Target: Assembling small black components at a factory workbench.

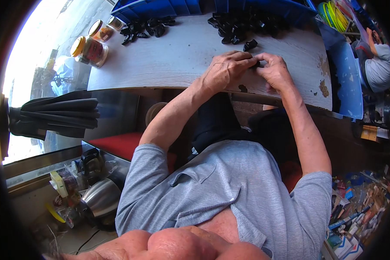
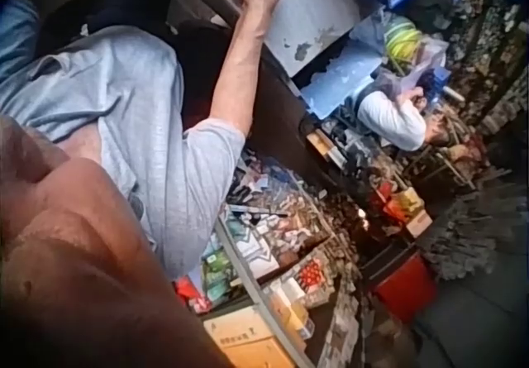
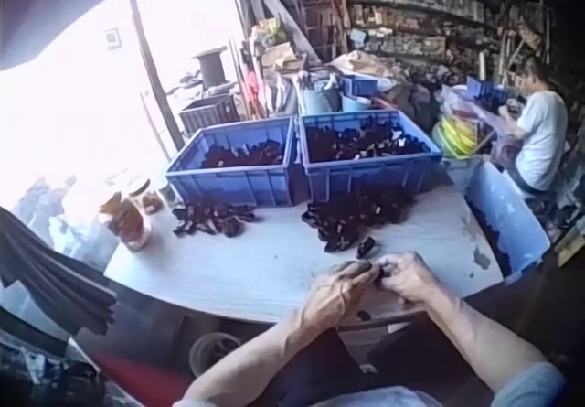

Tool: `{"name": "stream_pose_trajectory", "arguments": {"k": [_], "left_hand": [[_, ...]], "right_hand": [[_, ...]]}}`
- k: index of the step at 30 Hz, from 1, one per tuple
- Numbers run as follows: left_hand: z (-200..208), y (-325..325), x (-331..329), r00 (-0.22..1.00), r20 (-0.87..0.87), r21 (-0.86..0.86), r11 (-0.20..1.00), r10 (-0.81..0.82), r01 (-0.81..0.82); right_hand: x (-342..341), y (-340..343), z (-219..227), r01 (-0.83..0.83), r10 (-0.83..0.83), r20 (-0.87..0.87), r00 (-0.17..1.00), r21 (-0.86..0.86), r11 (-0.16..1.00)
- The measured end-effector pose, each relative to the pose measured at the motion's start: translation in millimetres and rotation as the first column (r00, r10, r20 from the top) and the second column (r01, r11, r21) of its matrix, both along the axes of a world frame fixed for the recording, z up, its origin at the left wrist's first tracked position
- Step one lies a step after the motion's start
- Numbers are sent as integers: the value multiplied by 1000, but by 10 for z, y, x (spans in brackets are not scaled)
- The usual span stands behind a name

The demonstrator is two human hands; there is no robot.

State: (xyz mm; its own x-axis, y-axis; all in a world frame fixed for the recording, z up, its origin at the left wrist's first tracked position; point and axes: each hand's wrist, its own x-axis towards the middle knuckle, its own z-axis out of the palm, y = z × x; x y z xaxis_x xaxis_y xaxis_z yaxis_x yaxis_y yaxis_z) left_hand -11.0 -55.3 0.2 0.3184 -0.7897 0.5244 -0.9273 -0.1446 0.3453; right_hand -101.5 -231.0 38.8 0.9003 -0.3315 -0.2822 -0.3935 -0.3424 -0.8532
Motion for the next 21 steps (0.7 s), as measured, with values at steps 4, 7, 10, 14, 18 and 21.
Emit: {"name": "stream_pose_trajectory", "arguments": {"k": [4, 7, 10, 14, 18, 21], "left_hand": [[8, 33, -95, 998, 52, 22, 999, 32, -33], [0, 57, -113, 995, 74, 74, 995, 66, -72], [-40, 52, -116, 993, 86, 80, 993, 84, -91], [-90, 117, 70, 984, 8, -237, 956, 179, -172], [67, 703, 936, 741, 193, -416, 738, 643, -532], [-62, 1190, 1447, 594, 328, -148, 661, 734, -735]], "right_hand": [[-14, -1, 9, -11, 11, 4, 1000, 6, 1000], [-7, 14, 34, -12, 12, -3, 1000, 16, 1000], [-6, 10, 7, -12, 12, -18, 1000, -11, 1000], [-45, -23, 21, 2, -2, -22, 1000, -9, 1000], [-101, -39, -32, 60, -68, 89, 994, 89, 994], [-78, -27, -48, 76, -91, 105, 990, 141, 987]]}}
